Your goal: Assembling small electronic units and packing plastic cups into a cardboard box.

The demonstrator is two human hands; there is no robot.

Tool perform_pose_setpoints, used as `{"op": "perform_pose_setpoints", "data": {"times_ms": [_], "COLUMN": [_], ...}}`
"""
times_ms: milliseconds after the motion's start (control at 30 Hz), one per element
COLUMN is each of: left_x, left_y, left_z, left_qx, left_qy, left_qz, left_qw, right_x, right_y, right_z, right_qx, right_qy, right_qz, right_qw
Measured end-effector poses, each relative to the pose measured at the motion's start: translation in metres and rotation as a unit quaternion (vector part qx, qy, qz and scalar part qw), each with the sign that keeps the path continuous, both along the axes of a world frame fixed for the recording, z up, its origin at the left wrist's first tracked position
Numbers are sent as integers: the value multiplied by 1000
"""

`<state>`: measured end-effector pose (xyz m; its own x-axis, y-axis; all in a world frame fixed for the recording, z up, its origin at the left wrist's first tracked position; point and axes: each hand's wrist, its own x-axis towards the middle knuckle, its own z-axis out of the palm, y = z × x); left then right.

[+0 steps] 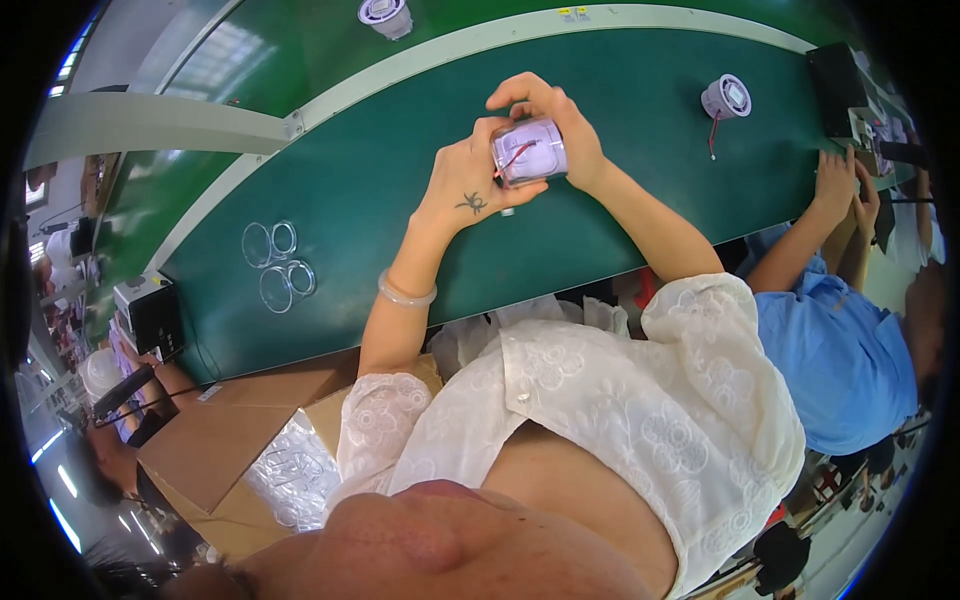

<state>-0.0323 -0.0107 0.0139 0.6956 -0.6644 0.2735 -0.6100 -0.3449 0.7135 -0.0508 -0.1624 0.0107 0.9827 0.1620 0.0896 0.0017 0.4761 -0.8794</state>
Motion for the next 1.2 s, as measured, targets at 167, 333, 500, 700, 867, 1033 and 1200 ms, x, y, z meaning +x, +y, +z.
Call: {"op": "perform_pose_setpoints", "data": {"times_ms": [167,333,500,700,867,1033,1200], "left_x": [4,4,9,16,34,51,45], "left_y": [6,4,5,13,45,106,169], "left_z": [3,-1,3,4,25,45,45], "left_qx": [-18,-122,-93,-177,55,198,308], "left_qy": [205,249,134,57,-86,-265,-125], "left_qz": [-68,-108,-26,24,228,483,566], "left_qw": [976,955,986,982,968,811,755], "right_x": [-4,-3,7,3,-3,2,3], "right_y": [3,6,-14,-11,3,-13,-17], "right_z": [5,9,13,10,16,10,5], "right_qx": [-239,-280,-329,-373,-27,253,379], "right_qy": [-240,-360,-403,-384,68,260,271], "right_qz": [-85,-101,-170,-71,-75,75,138], "right_qw": [937,884,837,842,995,929,874]}}
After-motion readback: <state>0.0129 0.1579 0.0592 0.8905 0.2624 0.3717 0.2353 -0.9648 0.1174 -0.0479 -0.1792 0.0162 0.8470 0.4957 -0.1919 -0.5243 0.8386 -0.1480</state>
